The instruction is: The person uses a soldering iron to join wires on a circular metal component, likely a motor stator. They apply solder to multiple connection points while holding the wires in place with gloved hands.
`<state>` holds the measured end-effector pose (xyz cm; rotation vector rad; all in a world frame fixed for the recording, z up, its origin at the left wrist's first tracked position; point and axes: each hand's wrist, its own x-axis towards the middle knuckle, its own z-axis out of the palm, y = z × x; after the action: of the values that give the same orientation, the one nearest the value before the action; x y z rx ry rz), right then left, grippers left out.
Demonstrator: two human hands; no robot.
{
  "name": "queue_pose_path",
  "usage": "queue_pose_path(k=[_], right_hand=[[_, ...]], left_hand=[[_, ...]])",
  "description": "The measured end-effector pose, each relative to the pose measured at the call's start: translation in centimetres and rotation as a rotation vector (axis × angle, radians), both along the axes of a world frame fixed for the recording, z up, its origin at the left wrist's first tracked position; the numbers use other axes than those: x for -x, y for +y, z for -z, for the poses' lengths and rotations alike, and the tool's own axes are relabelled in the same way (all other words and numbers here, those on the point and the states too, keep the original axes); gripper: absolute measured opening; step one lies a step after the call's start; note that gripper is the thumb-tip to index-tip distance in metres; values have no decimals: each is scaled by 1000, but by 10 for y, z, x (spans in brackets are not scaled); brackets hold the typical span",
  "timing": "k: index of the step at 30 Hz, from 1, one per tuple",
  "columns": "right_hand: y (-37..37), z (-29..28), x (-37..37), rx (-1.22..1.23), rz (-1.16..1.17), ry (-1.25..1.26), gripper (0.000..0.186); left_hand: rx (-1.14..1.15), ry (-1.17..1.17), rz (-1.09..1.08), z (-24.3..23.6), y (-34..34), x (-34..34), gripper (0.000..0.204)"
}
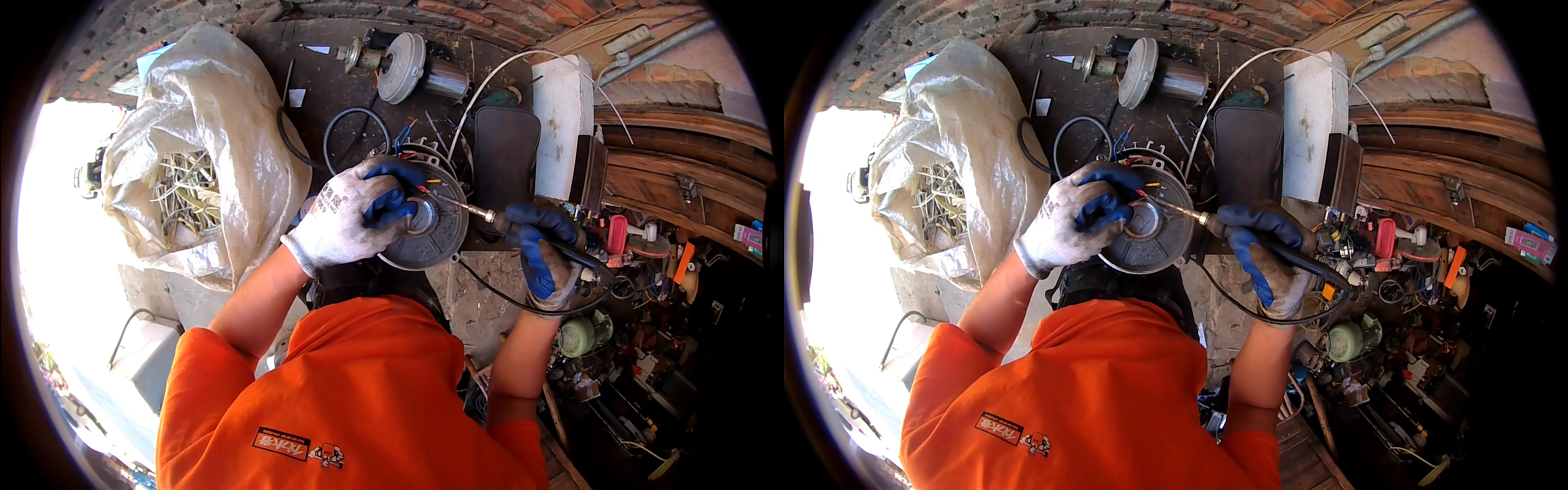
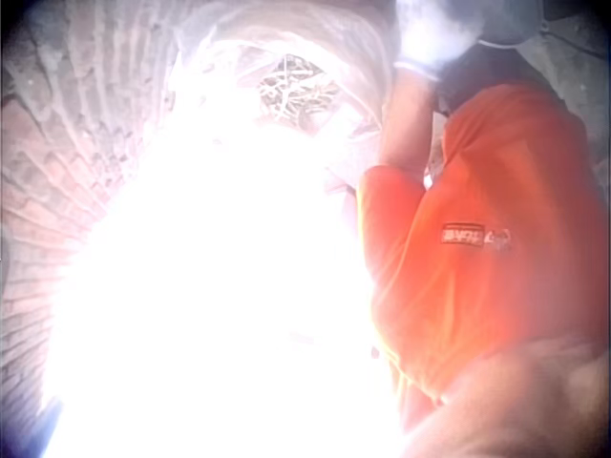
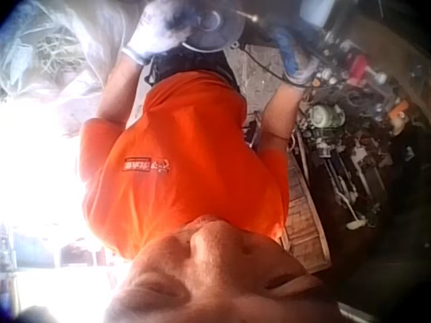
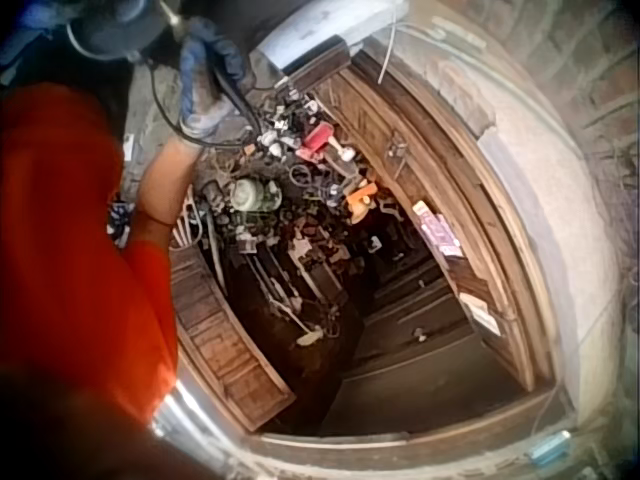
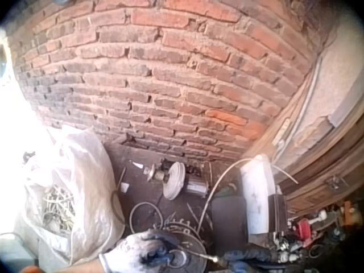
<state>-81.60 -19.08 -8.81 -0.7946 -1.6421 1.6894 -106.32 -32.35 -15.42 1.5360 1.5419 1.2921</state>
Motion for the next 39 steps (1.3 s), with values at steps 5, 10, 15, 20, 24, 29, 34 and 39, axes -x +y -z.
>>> queue_pose_path(k=[5, 10, 15, 20, 24, 29, 34, 39], right_hand=[[-2, -1, 1, -24, -2, -19, 32], [2, 5, -5, -21, -23, -10, 26], [-2, 2, -4, 31, 1, 33, 23], [-3, -6, -1, -4, -9, -35, 24], [-1, 1, -4, 22, -18, 16, 25], [-3, 0, -4, 64, -2, 36, 26], [-4, 2, -5, 55, 8, 38, 25], [-5, 1, 0, 59, 8, 59, 24]], left_hand=[[-51, 35, -16, 3, 2, -2, 17], [-2, 51, -26, 2, 1, -4, 16], [8, 40, -21, 3, 1, -5, 16], [-22, 67, -23, 2, 2, -7, 16], [-13, 73, -35, 4, 2, -8, 17], [-66, 90, -30, 3, 4, -8, 17], [-16, 105, -65, 1, 1, -10, 18], [-40, 92, -55, 2, 3, -10, 19]])
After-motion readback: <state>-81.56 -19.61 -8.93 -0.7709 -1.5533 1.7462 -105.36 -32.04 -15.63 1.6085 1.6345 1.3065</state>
